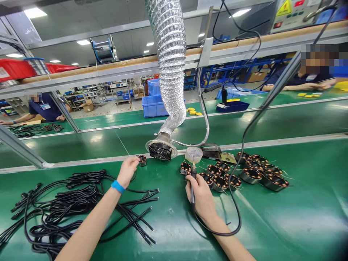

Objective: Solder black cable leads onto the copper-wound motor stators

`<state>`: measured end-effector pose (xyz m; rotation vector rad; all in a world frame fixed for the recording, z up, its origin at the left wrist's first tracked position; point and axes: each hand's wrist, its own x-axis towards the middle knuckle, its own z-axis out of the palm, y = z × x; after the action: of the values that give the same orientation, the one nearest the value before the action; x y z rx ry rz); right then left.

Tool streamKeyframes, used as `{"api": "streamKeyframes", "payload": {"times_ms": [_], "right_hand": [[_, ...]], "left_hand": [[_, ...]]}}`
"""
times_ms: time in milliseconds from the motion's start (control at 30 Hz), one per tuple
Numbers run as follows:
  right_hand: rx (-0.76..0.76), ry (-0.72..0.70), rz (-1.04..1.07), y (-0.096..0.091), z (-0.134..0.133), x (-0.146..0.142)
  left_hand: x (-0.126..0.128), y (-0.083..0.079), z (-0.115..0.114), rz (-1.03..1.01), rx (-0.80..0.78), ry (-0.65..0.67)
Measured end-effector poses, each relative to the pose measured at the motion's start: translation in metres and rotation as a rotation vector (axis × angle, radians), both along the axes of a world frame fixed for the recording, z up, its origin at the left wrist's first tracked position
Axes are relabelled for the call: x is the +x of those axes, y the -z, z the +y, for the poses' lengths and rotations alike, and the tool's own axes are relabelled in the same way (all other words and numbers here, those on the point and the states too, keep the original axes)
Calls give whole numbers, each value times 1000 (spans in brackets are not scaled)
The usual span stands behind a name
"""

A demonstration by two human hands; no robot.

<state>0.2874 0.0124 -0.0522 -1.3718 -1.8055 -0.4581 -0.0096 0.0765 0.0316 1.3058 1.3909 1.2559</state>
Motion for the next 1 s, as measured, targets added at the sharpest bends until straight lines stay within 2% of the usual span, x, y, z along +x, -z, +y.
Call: {"api": "streamKeyframes", "payload": {"times_ms": [67, 167, 267, 367, 467, 533, 667, 700, 833, 1000], "right_hand": [[8, -29, 15, 1, -2, -3], [-35, -97, 61, 5, -8, -10], [-102, -187, 91, 4, -14, -24], [-147, -254, 97, -6, -12, -50], [-186, -322, 79, -18, -3, -81], [-210, -380, 77, -24, 4, -99], [-233, -496, 144, -24, 12, -118], [-227, -517, 172, -23, 12, -119], [-233, -584, 286, -14, 14, -111], [-311, -674, 413, -5, 20, -104]], "left_hand": [[7, 7, -26, 124, 28, 117], [11, 22, -52, 481, 111, 287], [6, 35, -60, 756, 156, 324], [-1, 42, -62, 838, 163, 377], [-9, 43, -62, 798, 115, 460], [-13, 40, -58, 695, 50, 430], [-15, 30, -41, 388, 27, 84], [-14, 28, -37, 346, 38, 39], [-8, 26, -25, 303, 16, 84], [2, 35, -21, 200, -63, 152]]}}
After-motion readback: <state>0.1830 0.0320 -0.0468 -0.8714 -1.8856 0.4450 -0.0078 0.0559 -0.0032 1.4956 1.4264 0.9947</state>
